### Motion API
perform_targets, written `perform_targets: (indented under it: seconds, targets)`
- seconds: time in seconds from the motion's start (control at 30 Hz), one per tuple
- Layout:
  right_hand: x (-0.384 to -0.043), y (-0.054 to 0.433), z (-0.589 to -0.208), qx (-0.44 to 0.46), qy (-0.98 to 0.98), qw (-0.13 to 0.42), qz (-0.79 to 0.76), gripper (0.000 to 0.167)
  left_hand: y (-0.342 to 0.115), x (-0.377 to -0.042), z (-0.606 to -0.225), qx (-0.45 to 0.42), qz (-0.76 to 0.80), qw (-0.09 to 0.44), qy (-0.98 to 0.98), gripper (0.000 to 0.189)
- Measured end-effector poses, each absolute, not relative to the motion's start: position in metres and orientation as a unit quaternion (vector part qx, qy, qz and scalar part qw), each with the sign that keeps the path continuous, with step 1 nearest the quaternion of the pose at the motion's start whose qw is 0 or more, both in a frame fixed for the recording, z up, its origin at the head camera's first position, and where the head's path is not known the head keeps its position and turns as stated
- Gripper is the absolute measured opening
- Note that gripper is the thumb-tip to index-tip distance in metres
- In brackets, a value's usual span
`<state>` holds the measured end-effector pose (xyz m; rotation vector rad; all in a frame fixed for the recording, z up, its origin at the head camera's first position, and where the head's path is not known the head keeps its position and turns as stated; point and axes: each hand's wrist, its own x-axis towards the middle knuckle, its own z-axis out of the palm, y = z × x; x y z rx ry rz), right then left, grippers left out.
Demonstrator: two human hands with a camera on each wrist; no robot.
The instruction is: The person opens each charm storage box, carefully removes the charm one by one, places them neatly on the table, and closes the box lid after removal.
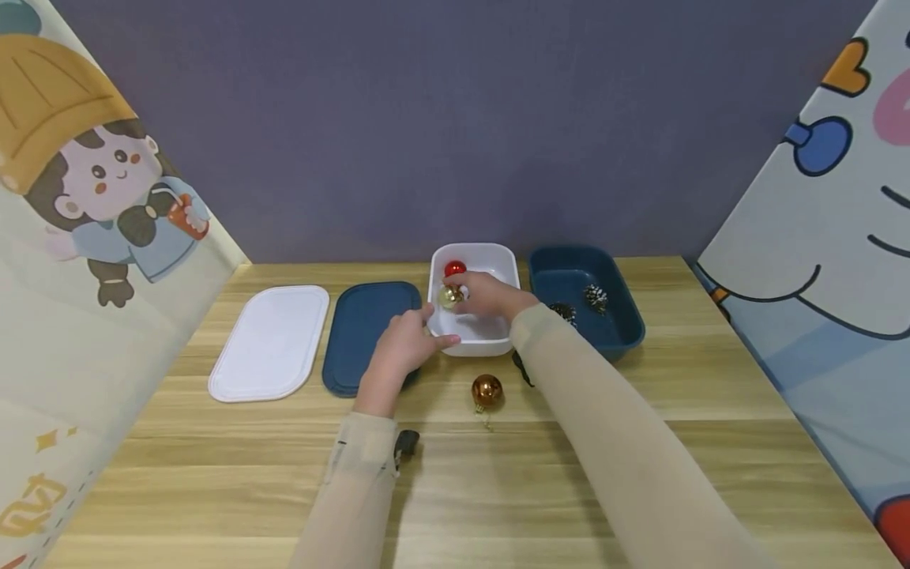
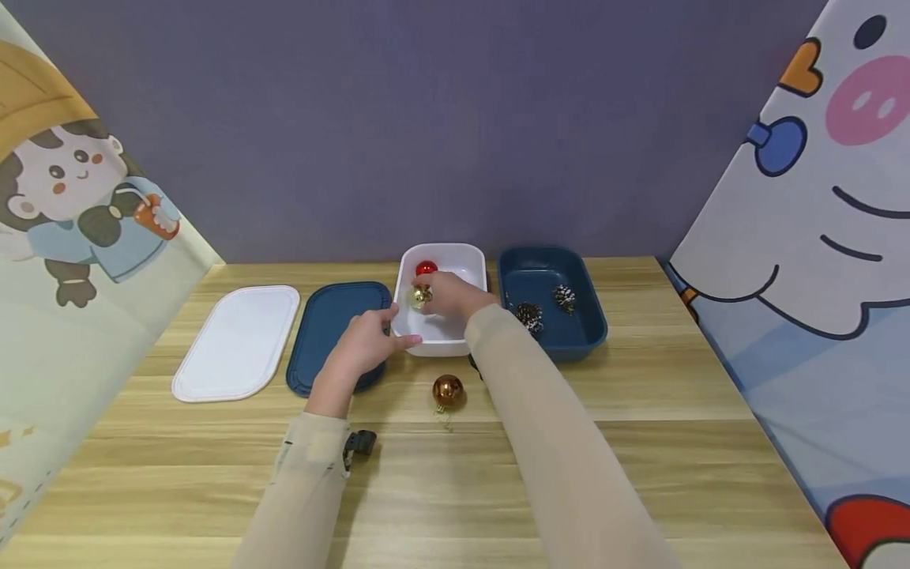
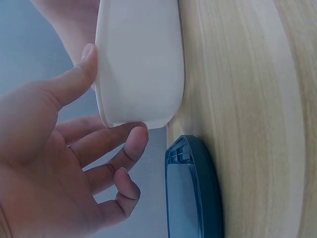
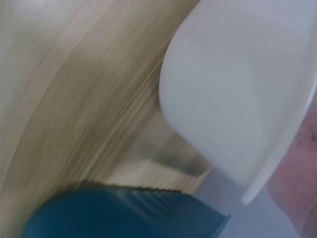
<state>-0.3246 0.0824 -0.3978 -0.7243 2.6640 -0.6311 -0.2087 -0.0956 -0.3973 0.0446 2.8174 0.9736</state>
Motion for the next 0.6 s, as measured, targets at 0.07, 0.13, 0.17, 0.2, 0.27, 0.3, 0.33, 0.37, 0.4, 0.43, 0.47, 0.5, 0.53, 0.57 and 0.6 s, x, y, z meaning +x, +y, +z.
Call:
perform_targets:
  seconds: [0.07,0.13,0.17,0.2,0.27,0.3,0.33,0.37,0.4,0.43,0.47,0.5,0.53,0.57,0.6]
  targets:
    - [-0.324,0.078,-0.399,-0.254,0.926,0.157,-0.231,0.061,-0.096,-0.209,-0.398,0.019,0.324,0.078,0.943,0.090]
    - [-0.323,0.076,-0.400,-0.257,0.924,0.155,-0.237,0.056,-0.096,-0.210,-0.399,0.022,0.324,0.077,0.943,0.090]
    - [-0.323,0.075,-0.400,-0.257,0.923,0.155,-0.241,0.053,-0.096,-0.210,-0.399,0.022,0.325,0.077,0.942,0.090]
    - [-0.323,0.076,-0.400,-0.257,0.922,0.157,-0.246,0.051,-0.095,-0.210,-0.399,0.024,0.323,0.077,0.943,0.089]
    - [-0.322,0.077,-0.399,-0.254,0.919,0.166,-0.251,0.047,-0.095,-0.211,-0.399,0.025,0.322,0.077,0.943,0.089]
    - [-0.322,0.078,-0.398,-0.250,0.918,0.172,-0.255,0.046,-0.095,-0.211,-0.399,0.025,0.320,0.078,0.944,0.089]
    - [-0.321,0.079,-0.398,-0.247,0.917,0.177,-0.259,0.045,-0.095,-0.212,-0.398,0.025,0.319,0.078,0.944,0.089]
    - [-0.321,0.080,-0.397,-0.244,0.916,0.182,-0.262,0.044,-0.094,-0.212,-0.398,0.024,0.318,0.079,0.944,0.089]
    - [-0.321,0.081,-0.396,-0.244,0.915,0.185,-0.263,0.043,-0.094,-0.212,-0.398,0.023,0.317,0.080,0.945,0.089]
    - [-0.321,0.082,-0.395,-0.245,0.915,0.186,-0.263,0.042,-0.094,-0.212,-0.398,0.022,0.319,0.080,0.944,0.089]
    - [-0.320,0.083,-0.393,-0.247,0.914,0.186,-0.264,0.042,-0.095,-0.212,-0.398,0.021,0.319,0.081,0.944,0.090]
    - [-0.319,0.084,-0.391,-0.250,0.913,0.186,-0.265,0.041,-0.095,-0.212,-0.397,0.020,0.318,0.081,0.944,0.090]
    - [-0.319,0.085,-0.389,-0.255,0.912,0.182,-0.263,0.041,-0.095,-0.212,-0.398,0.018,0.320,0.082,0.944,0.089]
    - [-0.318,0.086,-0.387,-0.258,0.911,0.180,-0.265,0.042,-0.096,-0.211,-0.398,0.018,0.320,0.083,0.943,0.089]
    - [-0.317,0.087,-0.384,-0.260,0.911,0.177,-0.268,0.043,-0.096,-0.211,-0.398,0.018,0.321,0.085,0.943,0.089]
